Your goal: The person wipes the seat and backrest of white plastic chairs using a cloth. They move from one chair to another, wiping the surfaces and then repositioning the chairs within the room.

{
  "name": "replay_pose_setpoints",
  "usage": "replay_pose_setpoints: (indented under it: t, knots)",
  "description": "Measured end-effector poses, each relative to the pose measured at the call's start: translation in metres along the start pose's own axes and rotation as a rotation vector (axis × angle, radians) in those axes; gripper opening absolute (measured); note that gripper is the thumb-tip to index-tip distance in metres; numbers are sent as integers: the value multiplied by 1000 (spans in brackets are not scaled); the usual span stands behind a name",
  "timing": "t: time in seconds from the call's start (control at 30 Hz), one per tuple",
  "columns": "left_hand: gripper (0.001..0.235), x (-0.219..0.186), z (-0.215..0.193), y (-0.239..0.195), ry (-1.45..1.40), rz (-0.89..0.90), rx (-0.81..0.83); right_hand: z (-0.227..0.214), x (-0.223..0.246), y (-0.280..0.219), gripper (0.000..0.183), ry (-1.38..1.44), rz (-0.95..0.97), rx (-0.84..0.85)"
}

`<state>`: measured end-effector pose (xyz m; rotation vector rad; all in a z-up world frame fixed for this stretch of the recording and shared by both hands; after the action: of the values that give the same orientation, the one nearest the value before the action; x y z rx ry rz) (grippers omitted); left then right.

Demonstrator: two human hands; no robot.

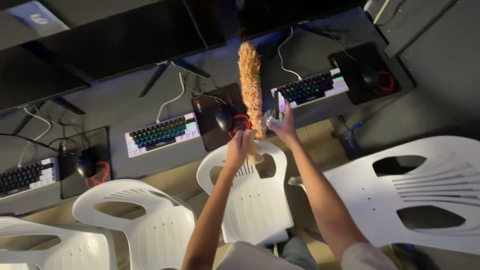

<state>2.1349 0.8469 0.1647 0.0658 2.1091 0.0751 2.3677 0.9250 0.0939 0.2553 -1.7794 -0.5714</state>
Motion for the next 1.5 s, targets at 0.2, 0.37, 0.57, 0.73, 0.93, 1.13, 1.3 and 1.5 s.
replay_pose_setpoints:
  t: [0.2, 0.37, 0.57, 0.73, 0.93, 1.13, 1.3, 1.5]
  knots:
    - [37, -1, -3, 13, 272, 128, -47, 24, -19, 20, 96, -214, 133, 16]
    - [33, 16, -3, 23, 113, 47, 25, 17, -8, 15, 51, -233, 211, 21]
    - [33, 32, 2, 45, -131, -158, 35, -15, 113, -16, 36, 201, 103, -9]
    - [29, 25, 8, 60, -365, -117, 146, -26, 142, -74, 46, 206, -75, 179]
    - [26, -17, 3, 64, -321, -50, 235, -26, 129, -119, 20, 264, 432, 133]
    - [33, -17, 8, 75, -356, 74, 271, -35, 166, -99, 15, 379, 463, 163]
    - [31, -57, -6, 64, -190, 92, 369, -39, 182, -83, 37, 429, 240, 214]
    - [20, -90, -21, 65, -409, 29, 253, -36, 104, -126, 13, 452, 651, 133]
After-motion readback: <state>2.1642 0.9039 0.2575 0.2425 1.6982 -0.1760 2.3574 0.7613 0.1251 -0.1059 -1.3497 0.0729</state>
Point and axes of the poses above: each hand's wrist, its own y-axis towards the middle knuckle, its own z-axis out of the palm, x = y × z, the point moved 4 cm from there along y, towards the middle knuckle, and after that the axes turned 14 degrees about y, right-handed, at the moved point
